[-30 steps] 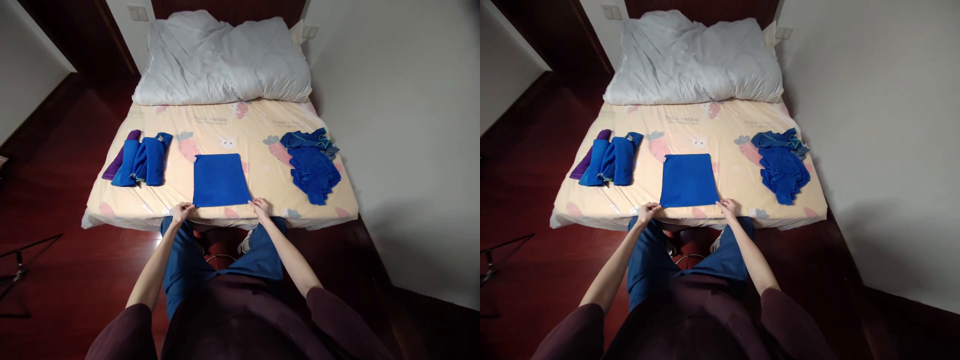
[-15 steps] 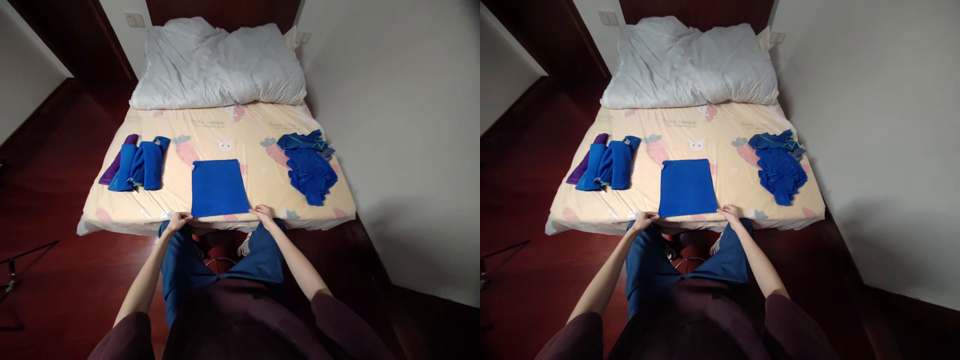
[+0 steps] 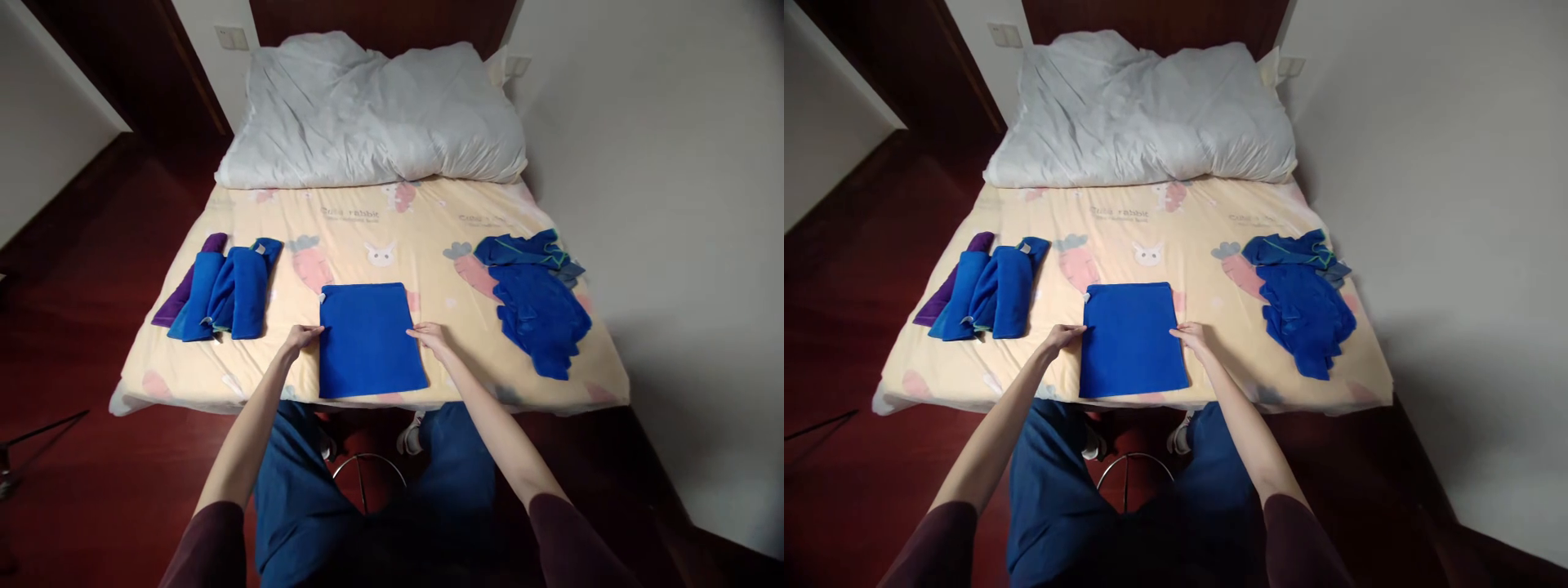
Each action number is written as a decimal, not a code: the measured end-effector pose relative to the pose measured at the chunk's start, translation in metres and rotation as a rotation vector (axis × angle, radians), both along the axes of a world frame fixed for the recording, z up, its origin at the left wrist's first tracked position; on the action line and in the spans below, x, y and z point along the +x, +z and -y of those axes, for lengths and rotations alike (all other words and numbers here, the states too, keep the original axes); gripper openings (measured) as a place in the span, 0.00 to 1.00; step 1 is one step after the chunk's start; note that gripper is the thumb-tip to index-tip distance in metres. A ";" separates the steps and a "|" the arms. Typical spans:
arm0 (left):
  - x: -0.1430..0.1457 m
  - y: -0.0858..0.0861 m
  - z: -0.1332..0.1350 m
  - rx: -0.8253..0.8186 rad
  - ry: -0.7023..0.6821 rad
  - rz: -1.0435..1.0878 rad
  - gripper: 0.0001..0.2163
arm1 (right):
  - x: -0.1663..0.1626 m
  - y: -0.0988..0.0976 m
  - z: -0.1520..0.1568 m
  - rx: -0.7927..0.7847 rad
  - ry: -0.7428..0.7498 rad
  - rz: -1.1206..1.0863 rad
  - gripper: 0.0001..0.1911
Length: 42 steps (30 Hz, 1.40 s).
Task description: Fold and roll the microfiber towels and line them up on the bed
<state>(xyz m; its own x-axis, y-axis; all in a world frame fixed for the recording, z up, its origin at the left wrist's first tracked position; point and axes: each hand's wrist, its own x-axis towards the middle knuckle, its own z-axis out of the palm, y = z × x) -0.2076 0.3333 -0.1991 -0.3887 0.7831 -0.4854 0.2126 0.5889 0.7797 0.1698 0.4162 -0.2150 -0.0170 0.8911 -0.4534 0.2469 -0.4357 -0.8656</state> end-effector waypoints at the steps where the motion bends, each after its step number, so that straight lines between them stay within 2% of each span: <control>1: -0.003 -0.002 -0.016 0.010 0.024 -0.028 0.19 | -0.007 -0.002 -0.016 0.010 -0.017 0.000 0.22; 7: -0.019 -0.022 -0.096 0.108 0.066 -0.195 0.13 | -0.047 -0.020 -0.104 0.078 -0.061 0.082 0.17; 12: -0.019 -0.027 -0.131 0.213 -0.149 -0.417 0.10 | -0.060 -0.036 -0.137 0.278 0.039 0.252 0.13; 17: -0.020 -0.025 -0.139 0.263 -0.385 -0.521 0.10 | -0.055 -0.044 -0.138 0.354 0.121 0.371 0.19; 20: -0.024 -0.023 -0.142 0.256 -0.443 -0.549 0.10 | -0.053 -0.046 -0.139 0.378 0.136 0.420 0.21; 23: -0.027 -0.021 -0.148 0.273 -0.448 -0.595 0.09 | -0.054 -0.046 -0.144 0.403 0.136 0.462 0.20; 30: -0.019 -0.031 -0.164 0.273 -0.329 -0.658 0.09 | -0.059 -0.043 -0.154 0.427 0.122 0.646 0.18; 34: -0.018 -0.038 -0.167 0.278 -0.333 -0.621 0.06 | -0.062 -0.040 -0.148 0.434 0.126 0.746 0.12; 37: -0.023 -0.038 -0.170 0.251 -0.391 -0.637 0.07 | -0.062 -0.038 -0.146 0.455 0.152 0.719 0.09; 42: -0.037 -0.030 -0.172 0.074 -0.462 -0.609 0.06 | -0.063 -0.042 -0.158 0.391 0.183 0.546 0.08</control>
<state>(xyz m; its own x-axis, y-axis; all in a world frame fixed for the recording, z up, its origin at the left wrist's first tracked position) -0.2441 0.5052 -0.2288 -0.1963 0.9532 -0.2301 0.8292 0.2866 0.4799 0.1070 0.5745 -0.2570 -0.0431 0.9954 -0.0858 0.7315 -0.0271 -0.6813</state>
